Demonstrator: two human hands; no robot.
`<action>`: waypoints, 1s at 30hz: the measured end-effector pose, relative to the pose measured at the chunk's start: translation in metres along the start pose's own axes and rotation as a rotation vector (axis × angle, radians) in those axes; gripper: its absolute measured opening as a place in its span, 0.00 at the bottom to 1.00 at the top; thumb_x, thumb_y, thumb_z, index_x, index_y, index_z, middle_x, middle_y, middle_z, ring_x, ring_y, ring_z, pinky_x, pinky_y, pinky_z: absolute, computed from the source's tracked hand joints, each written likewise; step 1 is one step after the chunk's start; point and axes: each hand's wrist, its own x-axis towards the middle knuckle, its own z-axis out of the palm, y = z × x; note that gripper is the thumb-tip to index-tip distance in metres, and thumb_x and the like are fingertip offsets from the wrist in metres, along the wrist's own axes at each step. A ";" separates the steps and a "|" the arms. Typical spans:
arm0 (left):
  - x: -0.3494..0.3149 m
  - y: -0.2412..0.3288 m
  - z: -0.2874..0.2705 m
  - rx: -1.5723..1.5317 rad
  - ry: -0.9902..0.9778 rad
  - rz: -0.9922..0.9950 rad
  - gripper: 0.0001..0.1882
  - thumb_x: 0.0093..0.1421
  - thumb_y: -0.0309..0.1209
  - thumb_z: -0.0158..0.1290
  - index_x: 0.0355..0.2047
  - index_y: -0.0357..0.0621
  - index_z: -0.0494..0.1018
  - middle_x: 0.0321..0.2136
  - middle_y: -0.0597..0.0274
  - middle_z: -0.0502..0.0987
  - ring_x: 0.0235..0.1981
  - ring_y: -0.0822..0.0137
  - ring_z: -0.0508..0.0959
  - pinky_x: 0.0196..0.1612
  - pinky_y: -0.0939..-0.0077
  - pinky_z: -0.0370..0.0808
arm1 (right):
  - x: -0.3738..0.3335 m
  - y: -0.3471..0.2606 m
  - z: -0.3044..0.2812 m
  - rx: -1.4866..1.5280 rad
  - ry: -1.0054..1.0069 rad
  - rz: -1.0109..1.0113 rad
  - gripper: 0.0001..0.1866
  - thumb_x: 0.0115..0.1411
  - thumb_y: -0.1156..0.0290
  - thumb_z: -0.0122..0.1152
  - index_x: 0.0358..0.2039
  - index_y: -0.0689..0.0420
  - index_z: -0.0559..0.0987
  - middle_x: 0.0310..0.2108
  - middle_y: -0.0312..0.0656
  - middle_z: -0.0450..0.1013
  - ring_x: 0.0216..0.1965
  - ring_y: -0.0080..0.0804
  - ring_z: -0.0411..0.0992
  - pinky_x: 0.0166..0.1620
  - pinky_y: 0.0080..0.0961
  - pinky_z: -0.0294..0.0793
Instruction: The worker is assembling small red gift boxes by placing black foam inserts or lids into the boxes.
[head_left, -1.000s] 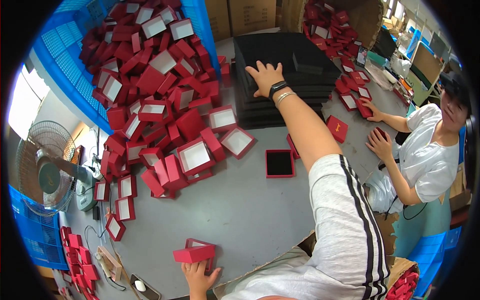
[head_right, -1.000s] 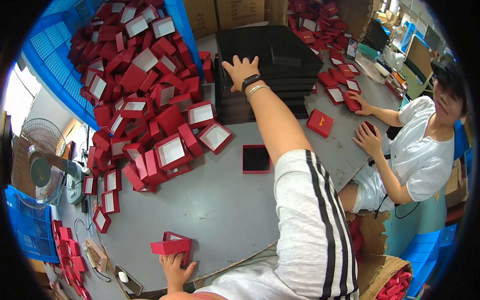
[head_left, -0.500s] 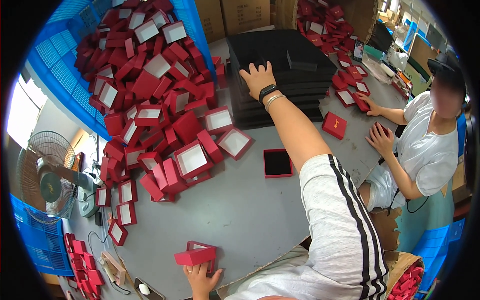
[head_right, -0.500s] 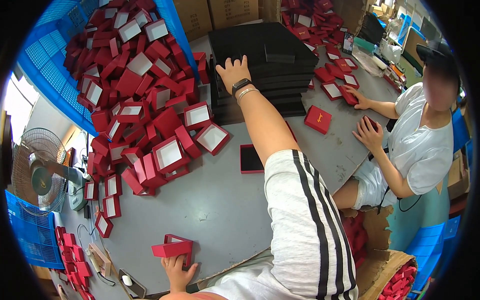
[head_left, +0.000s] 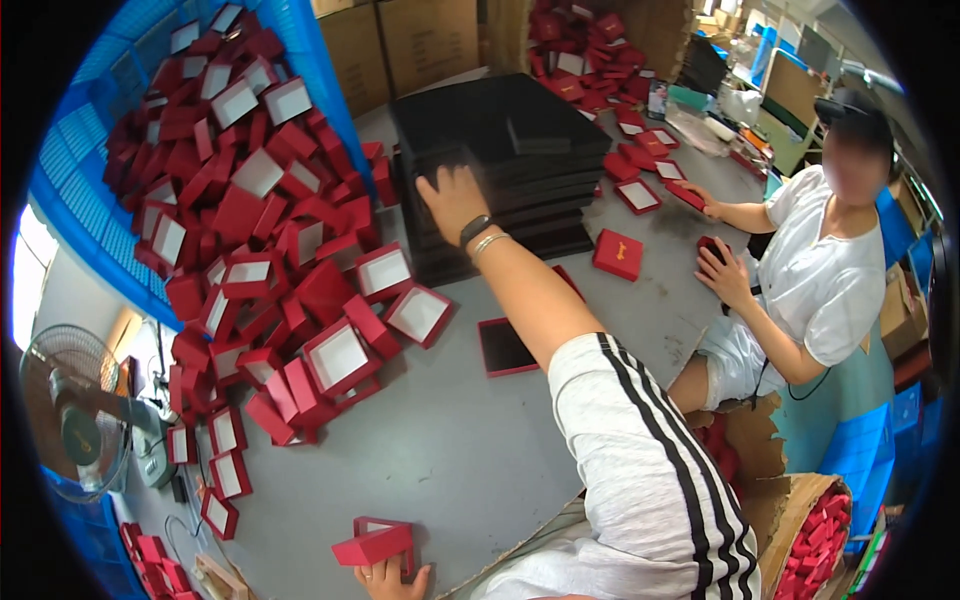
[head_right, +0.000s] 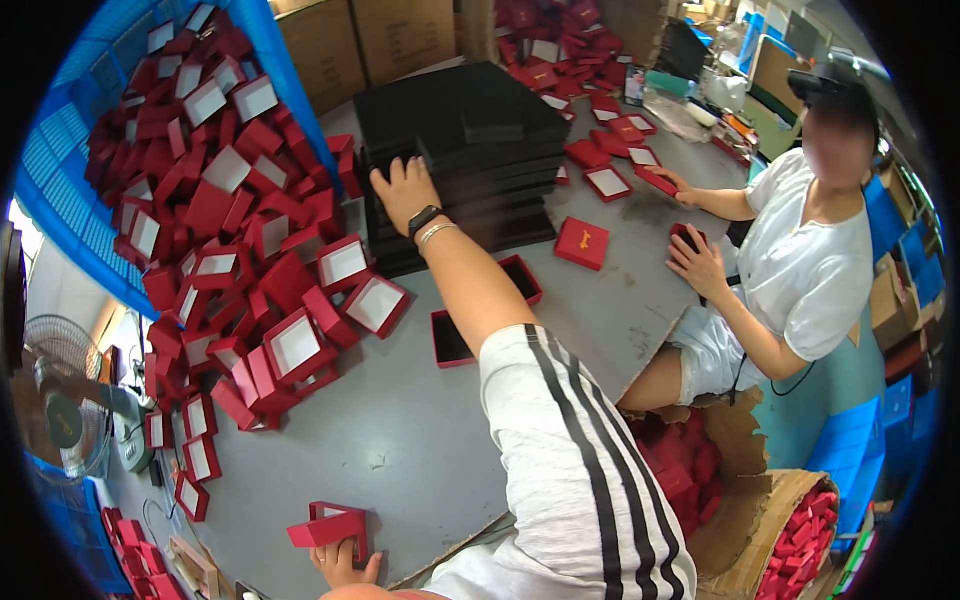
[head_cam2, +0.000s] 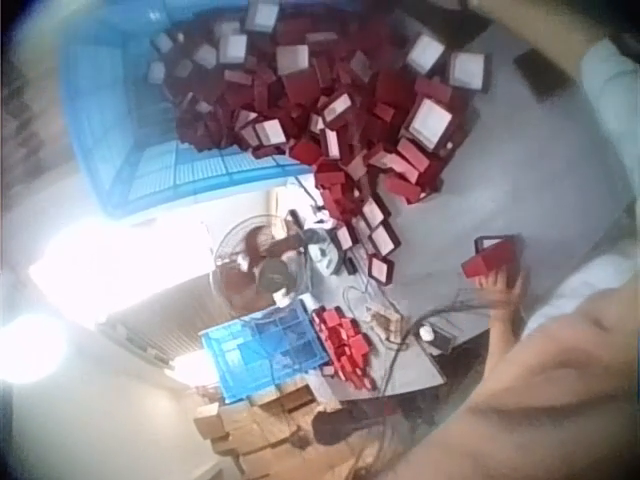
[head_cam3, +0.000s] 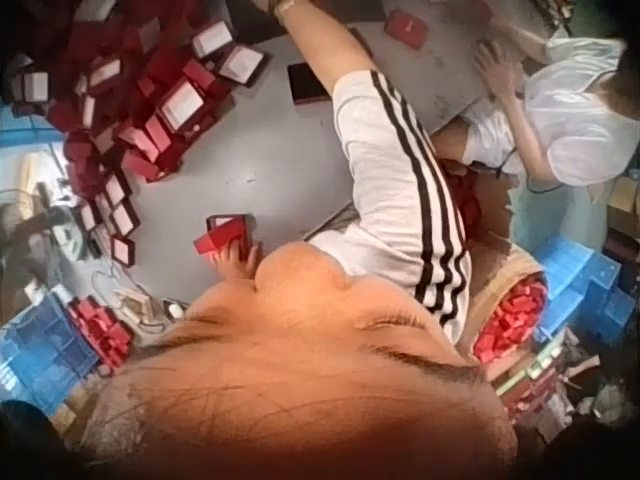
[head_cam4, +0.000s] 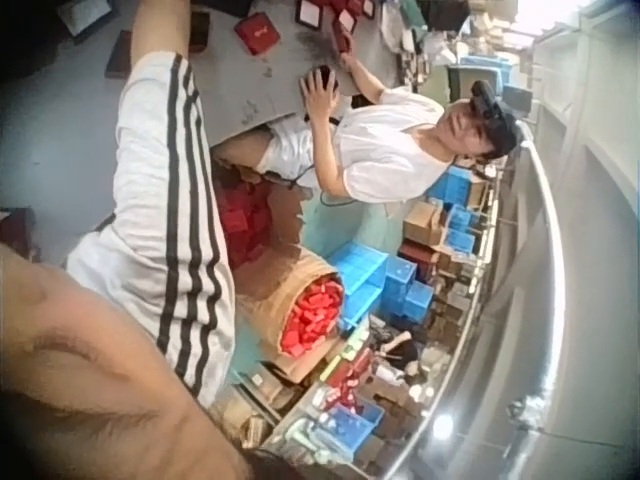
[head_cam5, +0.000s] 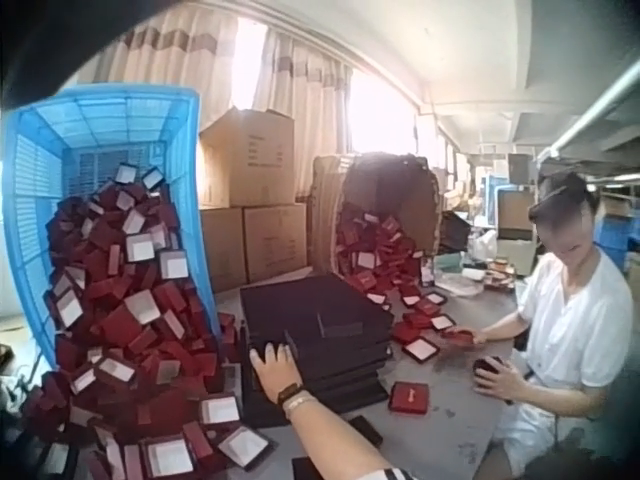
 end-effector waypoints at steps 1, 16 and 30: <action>0.000 -0.004 0.009 0.020 0.119 0.076 0.34 0.50 0.58 0.63 0.46 0.43 0.78 0.50 0.46 0.76 0.51 0.36 0.72 0.59 0.29 0.56 | 0.001 0.004 -0.010 0.015 -0.126 0.001 0.31 0.58 0.67 0.60 0.63 0.49 0.67 0.60 0.61 0.65 0.60 0.64 0.65 0.67 0.52 0.57; 0.001 -0.008 0.008 0.264 0.000 0.113 0.29 0.52 0.57 0.62 0.42 0.46 0.80 0.44 0.52 0.79 0.50 0.44 0.73 0.56 0.41 0.65 | 0.006 -0.003 -0.005 -0.084 -0.418 -0.027 0.60 0.38 0.50 0.82 0.70 0.49 0.59 0.64 0.59 0.61 0.64 0.62 0.61 0.69 0.52 0.52; -0.003 -0.021 0.020 0.293 0.044 0.119 0.28 0.51 0.57 0.64 0.40 0.46 0.81 0.42 0.51 0.80 0.49 0.43 0.75 0.59 0.38 0.64 | 0.007 -0.017 -0.001 -0.065 -0.600 -0.048 0.66 0.32 0.49 0.85 0.70 0.51 0.58 0.61 0.58 0.65 0.62 0.60 0.63 0.65 0.51 0.61</action>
